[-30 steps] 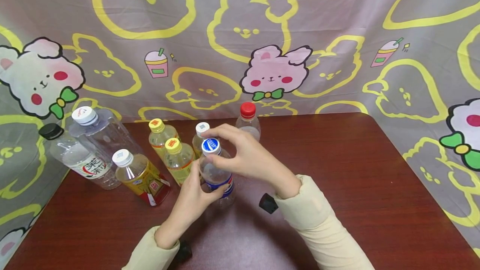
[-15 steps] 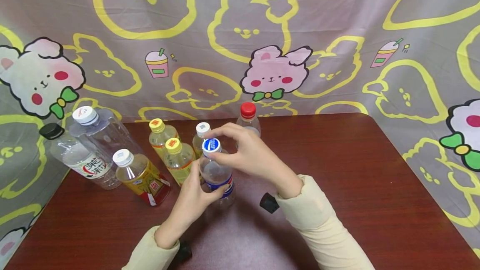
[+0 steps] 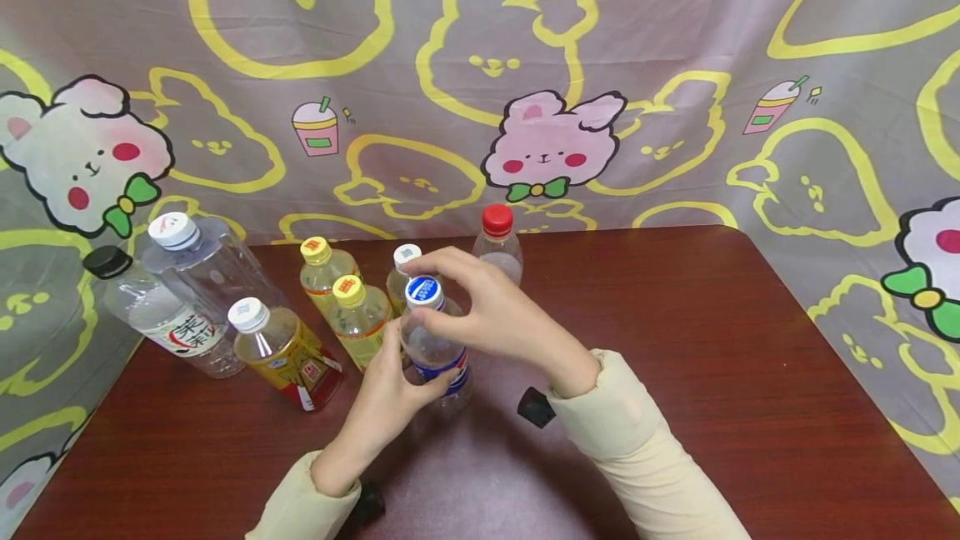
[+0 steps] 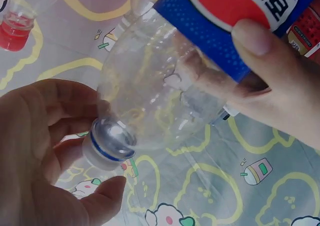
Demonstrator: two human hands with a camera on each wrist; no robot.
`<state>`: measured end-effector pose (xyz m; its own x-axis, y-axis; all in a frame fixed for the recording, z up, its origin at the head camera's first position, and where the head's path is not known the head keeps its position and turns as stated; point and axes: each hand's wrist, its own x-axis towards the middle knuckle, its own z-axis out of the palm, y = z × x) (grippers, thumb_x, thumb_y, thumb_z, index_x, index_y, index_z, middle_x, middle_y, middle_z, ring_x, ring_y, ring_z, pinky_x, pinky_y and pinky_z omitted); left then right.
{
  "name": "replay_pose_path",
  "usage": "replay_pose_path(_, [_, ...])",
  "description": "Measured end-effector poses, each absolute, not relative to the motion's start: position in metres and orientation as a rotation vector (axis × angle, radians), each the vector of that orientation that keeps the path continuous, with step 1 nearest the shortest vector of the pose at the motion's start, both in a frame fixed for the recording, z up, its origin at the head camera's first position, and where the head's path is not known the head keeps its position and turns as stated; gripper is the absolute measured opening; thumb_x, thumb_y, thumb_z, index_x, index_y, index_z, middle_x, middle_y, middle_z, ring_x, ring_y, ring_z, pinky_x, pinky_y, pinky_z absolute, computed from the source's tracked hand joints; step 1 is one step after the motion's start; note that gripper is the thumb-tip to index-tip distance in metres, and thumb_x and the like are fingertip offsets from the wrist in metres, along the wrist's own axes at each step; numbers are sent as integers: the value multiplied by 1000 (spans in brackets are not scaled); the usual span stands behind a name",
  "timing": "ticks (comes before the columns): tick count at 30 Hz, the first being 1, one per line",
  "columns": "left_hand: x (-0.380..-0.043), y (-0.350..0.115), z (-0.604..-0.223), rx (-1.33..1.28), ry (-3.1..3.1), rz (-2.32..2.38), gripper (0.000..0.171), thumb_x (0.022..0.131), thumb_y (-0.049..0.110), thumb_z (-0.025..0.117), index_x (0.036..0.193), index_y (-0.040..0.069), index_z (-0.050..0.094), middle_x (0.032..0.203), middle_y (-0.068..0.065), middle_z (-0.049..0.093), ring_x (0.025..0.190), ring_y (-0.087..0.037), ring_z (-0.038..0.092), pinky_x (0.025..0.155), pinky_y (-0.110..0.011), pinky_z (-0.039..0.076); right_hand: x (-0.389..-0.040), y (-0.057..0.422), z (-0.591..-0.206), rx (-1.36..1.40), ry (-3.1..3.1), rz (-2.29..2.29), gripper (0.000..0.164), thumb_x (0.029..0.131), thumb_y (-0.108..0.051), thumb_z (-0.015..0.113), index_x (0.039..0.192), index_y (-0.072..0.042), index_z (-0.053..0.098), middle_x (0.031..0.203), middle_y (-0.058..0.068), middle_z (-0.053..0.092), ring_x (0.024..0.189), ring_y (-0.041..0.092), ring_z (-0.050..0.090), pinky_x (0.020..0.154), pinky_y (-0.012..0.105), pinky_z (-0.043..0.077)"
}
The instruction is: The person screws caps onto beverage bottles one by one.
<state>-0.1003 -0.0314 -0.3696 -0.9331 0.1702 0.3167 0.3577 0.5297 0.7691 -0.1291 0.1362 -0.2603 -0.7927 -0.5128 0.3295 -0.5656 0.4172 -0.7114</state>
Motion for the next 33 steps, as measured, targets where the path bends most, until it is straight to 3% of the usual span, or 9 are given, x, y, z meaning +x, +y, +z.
replay_pose_path(9, [-102,-31,-371,-465,-2550,-1344,70,71,22,82,124,6,39,118,-16,59,104,-27,63,86,-43,51,-127,143,-257,1022,-2579,1361,32,85,-9,67,117,-10,65,118,2,64,104,9,58,85,24,51])
replay_pose_path(25, [-101,-30,-370,-443,-2551,-1348,71,70,25,82,124,9,39,116,-16,60,102,-27,64,85,-42,52,-131,135,-260,832,-2581,1449,34,75,-9,78,104,-6,60,96,3,64,90,12,58,83,33,50])
replay_pose_path(33, [-101,-31,-372,-468,-2531,-1311,70,70,24,82,123,7,39,115,-16,60,100,-27,64,84,-42,52,-127,137,-258,971,-2640,1354,41,83,-12,69,122,-8,58,122,4,61,110,14,56,94,42,48])
